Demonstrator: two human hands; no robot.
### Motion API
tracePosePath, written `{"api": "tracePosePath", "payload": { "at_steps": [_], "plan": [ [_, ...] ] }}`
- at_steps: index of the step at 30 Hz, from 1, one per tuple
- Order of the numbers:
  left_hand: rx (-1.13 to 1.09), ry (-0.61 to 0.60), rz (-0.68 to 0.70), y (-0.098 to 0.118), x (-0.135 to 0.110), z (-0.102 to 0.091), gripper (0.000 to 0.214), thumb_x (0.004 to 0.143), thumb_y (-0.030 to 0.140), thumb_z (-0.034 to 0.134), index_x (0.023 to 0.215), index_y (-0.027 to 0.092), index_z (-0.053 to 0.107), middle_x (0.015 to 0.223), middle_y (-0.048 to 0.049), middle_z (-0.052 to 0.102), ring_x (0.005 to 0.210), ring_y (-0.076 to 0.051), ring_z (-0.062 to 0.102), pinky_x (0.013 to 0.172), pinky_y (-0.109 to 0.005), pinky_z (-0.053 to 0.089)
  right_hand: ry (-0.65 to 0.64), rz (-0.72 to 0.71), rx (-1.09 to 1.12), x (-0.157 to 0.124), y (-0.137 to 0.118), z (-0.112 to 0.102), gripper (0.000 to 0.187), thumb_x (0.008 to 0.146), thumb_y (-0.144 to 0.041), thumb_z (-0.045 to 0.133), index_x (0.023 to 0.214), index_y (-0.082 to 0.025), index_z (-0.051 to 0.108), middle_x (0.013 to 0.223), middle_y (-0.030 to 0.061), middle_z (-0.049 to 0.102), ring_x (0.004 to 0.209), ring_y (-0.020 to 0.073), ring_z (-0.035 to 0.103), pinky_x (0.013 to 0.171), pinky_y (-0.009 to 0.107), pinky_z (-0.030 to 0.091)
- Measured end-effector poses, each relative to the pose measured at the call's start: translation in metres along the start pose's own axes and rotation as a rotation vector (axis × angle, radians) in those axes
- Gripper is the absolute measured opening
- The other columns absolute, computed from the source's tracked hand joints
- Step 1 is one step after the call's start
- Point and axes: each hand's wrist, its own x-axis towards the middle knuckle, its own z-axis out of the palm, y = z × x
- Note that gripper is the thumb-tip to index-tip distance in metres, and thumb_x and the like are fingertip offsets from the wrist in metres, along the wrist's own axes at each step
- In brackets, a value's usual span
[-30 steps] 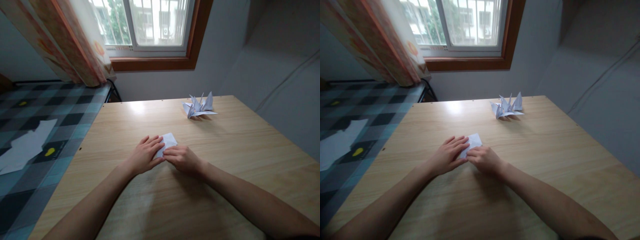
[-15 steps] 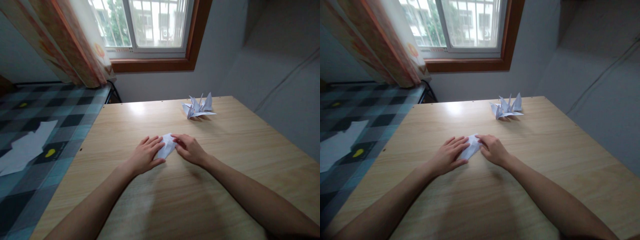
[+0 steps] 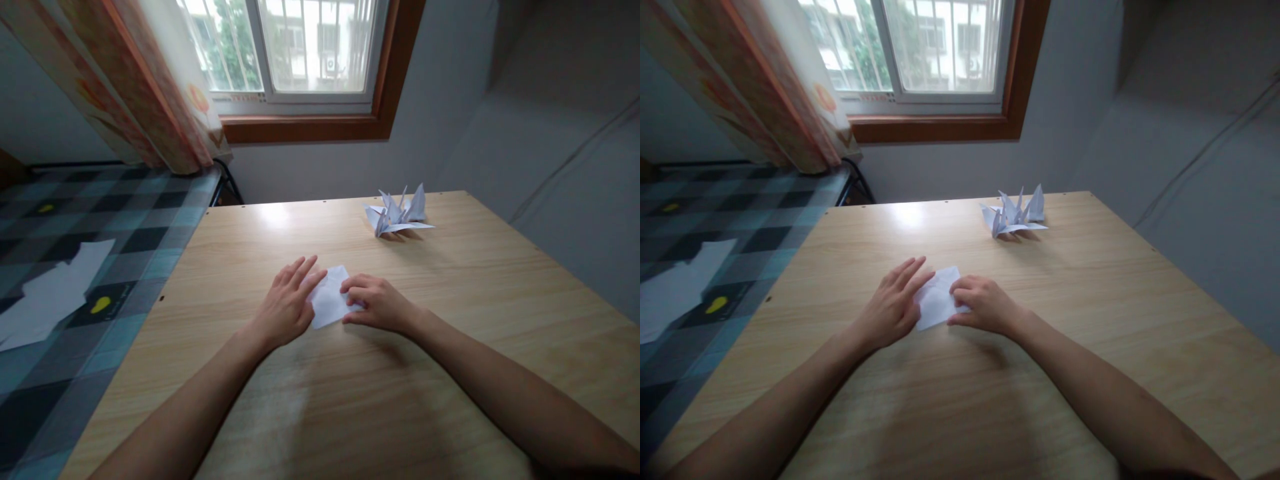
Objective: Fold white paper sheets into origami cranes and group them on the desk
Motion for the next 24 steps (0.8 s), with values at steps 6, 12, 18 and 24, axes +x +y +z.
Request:
{"api": "tracePosePath", "payload": {
  "at_steps": [6, 12, 18, 24],
  "plan": [
    [0.007, -0.125, 0.012, 0.0, 0.003, -0.001, 0.047, 0.084, 0.016, 0.045, 0.13, 0.019, 0.059, 0.141, -0.0103, 0.057, 0.133, -0.029, 0.048, 0.111, -0.051, 0.036, -0.04, -0.12, -0.161, -0.002, 0.01, -0.008, 0.023, 0.093, -0.035, 0.06, 0.076, -0.02, 0.065, 0.096, 0.0091, 0.075, 0.092, 0.0228, 0.07, 0.086, 0.037, 0.053],
    [0.036, -0.035, 0.022, 0.003, 0.004, -0.005, 0.04, 0.089, 0.046, 0.058, 0.119, 0.02, 0.065, 0.125, -0.0123, 0.065, 0.118, -0.031, 0.057, 0.1, -0.049, 0.043, -0.013, 0.023, -0.256, -0.002, 0.017, -0.014, 0.017, 0.092, -0.018, 0.056, 0.092, -0.019, 0.073, 0.105, 0.0108, 0.075, 0.096, 0.0245, 0.069, 0.088, 0.042, 0.052],
    [0.113, 0.022, 0.108, 0.002, 0.006, -0.005, 0.028, 0.096, 0.043, 0.053, 0.094, 0.021, 0.071, 0.097, -0.0064, 0.071, 0.093, -0.023, 0.063, 0.085, -0.039, 0.046, -0.006, 0.12, -0.273, -0.003, 0.02, -0.009, 0.024, 0.093, -0.017, 0.054, 0.111, -0.018, 0.071, 0.12, 0.0121, 0.071, 0.11, 0.027, 0.066, 0.096, 0.046, 0.05],
    [0.155, 0.006, 0.199, 0.001, 0.006, -0.008, 0.035, 0.095, 0.051, 0.053, 0.09, 0.019, 0.068, 0.091, -0.0054, 0.07, 0.085, -0.021, 0.062, 0.08, -0.036, 0.044, -0.035, 0.176, -0.283, -0.003, 0.02, -0.007, 0.03, 0.096, -0.022, 0.052, 0.12, -0.016, 0.068, 0.128, 0.0112, 0.068, 0.12, 0.0292, 0.061, 0.101, 0.049, 0.047]
  ]
}}
